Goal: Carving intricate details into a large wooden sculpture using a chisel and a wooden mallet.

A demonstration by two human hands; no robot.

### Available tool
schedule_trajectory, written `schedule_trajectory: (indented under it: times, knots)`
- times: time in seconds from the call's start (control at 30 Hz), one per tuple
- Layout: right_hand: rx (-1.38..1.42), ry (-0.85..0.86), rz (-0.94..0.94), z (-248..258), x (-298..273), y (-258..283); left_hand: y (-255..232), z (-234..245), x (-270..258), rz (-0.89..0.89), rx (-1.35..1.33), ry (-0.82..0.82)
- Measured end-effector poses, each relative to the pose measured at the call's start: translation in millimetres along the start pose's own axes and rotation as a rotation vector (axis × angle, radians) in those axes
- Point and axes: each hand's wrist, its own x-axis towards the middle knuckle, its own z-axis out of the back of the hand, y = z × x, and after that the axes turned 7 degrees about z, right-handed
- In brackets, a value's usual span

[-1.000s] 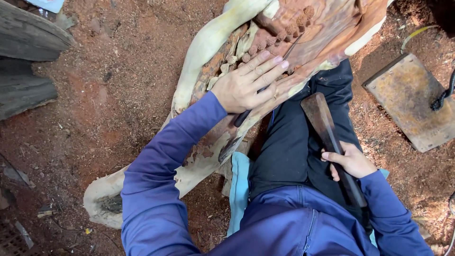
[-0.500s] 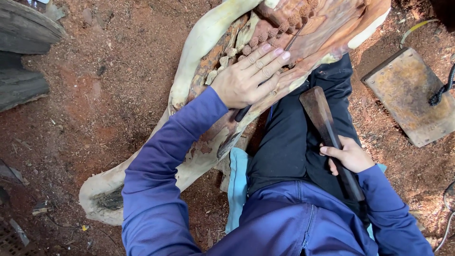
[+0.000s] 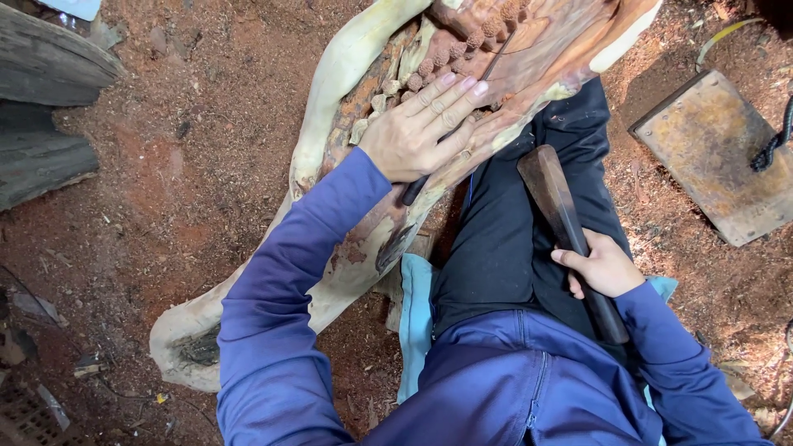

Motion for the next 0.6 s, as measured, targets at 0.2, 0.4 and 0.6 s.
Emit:
schedule_trajectory:
  times: [0.2, 0.4, 0.6]
  knots:
    - [-0.125, -0.053, 0.061, -4, -7, -3, -2, -4, -2, 0.009, -0.002, 0.015]
    - [-0.776, -0.384, 0.408, -22, -42, -44, -8, -4, 1, 0.054, -0.015, -0.004]
    - [-1.022, -0.492, 1.121, -37, -40, 9, -10, -3, 4, 0.048, 0.002, -0.029]
